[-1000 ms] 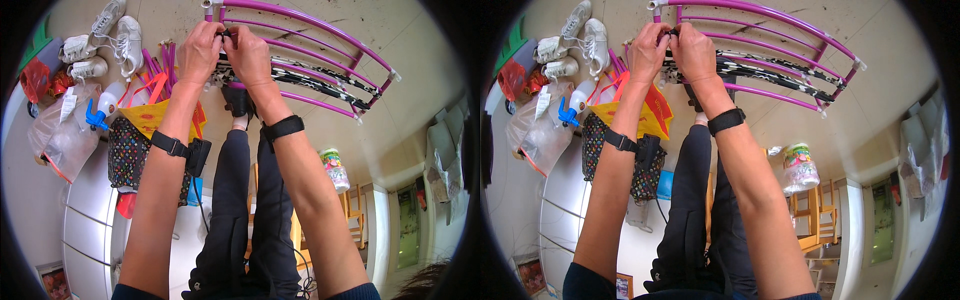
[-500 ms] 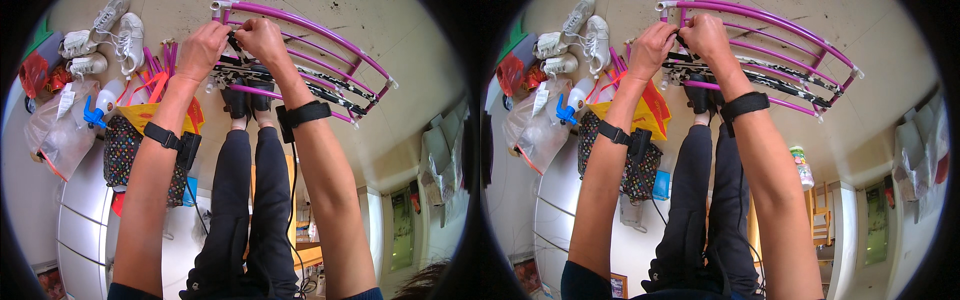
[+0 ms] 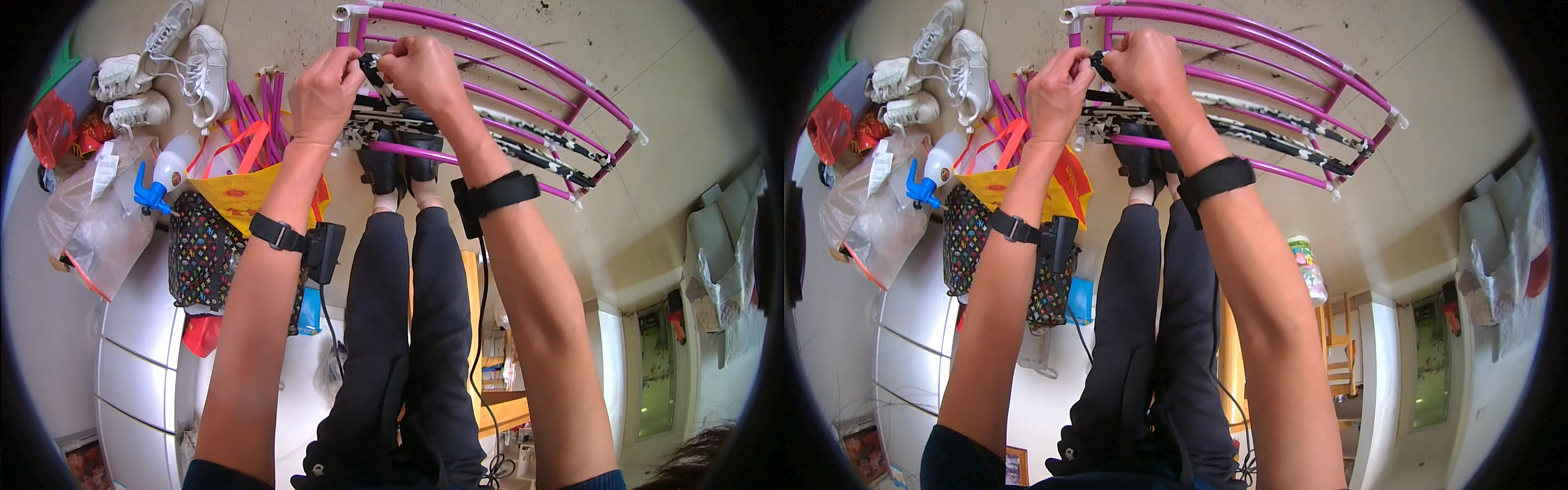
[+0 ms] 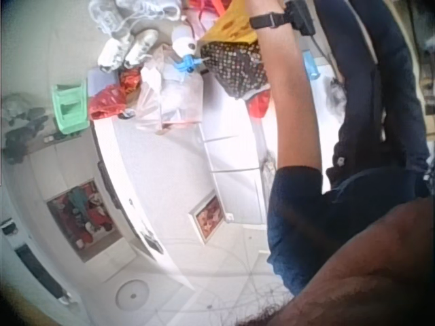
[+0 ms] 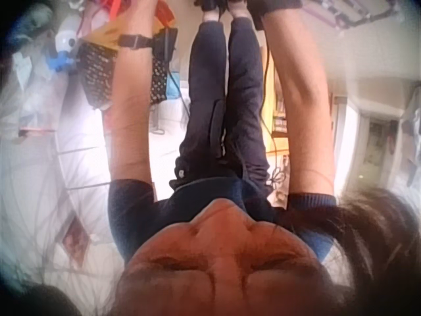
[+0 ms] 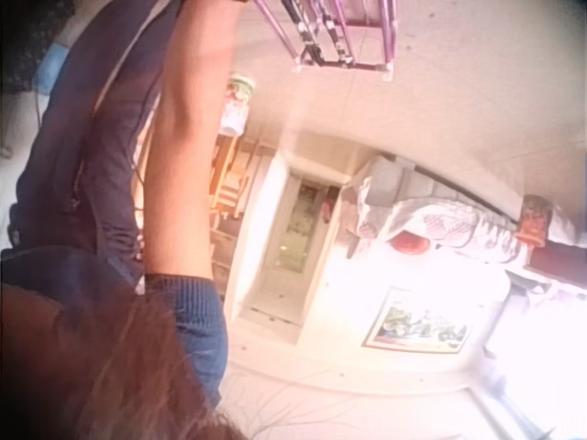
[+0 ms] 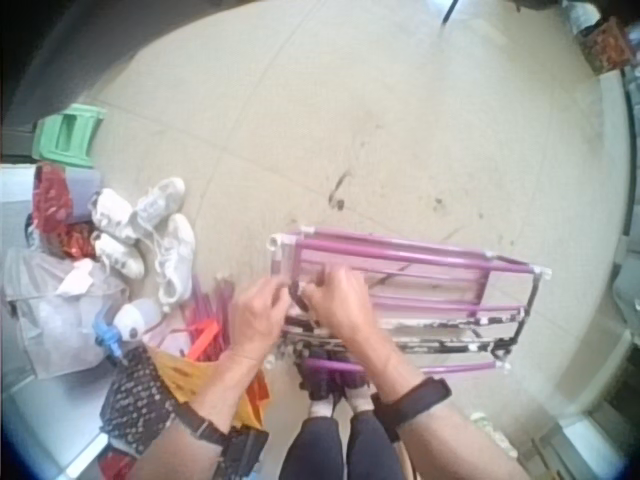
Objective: The person disassembles a pink metal drying rack by hand, removing rods and joints one by one. The person places the disassembled parts into a yellow and red shopping bag.
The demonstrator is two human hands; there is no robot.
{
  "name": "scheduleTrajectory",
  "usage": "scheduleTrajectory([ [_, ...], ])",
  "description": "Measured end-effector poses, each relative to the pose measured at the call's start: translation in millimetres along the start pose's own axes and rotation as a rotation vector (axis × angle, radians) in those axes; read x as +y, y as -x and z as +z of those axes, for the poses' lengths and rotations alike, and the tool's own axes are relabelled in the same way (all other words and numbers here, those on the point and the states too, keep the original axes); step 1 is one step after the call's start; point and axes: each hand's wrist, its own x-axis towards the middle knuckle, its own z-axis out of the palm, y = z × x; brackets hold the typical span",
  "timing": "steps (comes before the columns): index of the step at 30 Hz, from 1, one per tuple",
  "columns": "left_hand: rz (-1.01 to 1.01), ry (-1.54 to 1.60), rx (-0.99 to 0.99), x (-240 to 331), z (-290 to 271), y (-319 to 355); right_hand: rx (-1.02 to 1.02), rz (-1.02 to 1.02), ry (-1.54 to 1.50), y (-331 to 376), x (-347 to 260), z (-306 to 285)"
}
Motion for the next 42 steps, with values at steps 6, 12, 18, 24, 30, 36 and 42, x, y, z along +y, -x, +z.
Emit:
scheduleTrajectory([
  [6,0.388,-0.026,-0.147,-3.4,-11.2,-14.3,-0.099,0.158,-0.244,-1.4,0.9,-0.2],
  [12,0.472,-0.166,-0.229,-11.3,-16.9,-19.1,-0.242,0.327,-0.405,-3.9,-5.3,0.7],
  [18,0.31,-0.09,-0.034,-9.9,-3.7,-20.0,-0.094,0.218,-0.174,1.3,-3.2,-7.1],
  [24,0.111,0.167,-0.038,-4.2,-10.1,-4.4,-0.126,0.262,-0.287,-0.1,1.2,-4.0],
  [30,0.096,0.286,-0.146,-9.0,-14.6,-10.4,-0.111,0.162,-0.283,11.7,7.7,-2.2],
  [36,-0.484,0.949,0.268,1.5,-7.8,1.7,0.104,-0.091,-0.066,60.2,9.9,15.3],
  [42,-0.585,0.497,-0.227,8.1,-5.0,20.2,-0.088,0.109,-0.246,71.3,15.0,26.5],
])
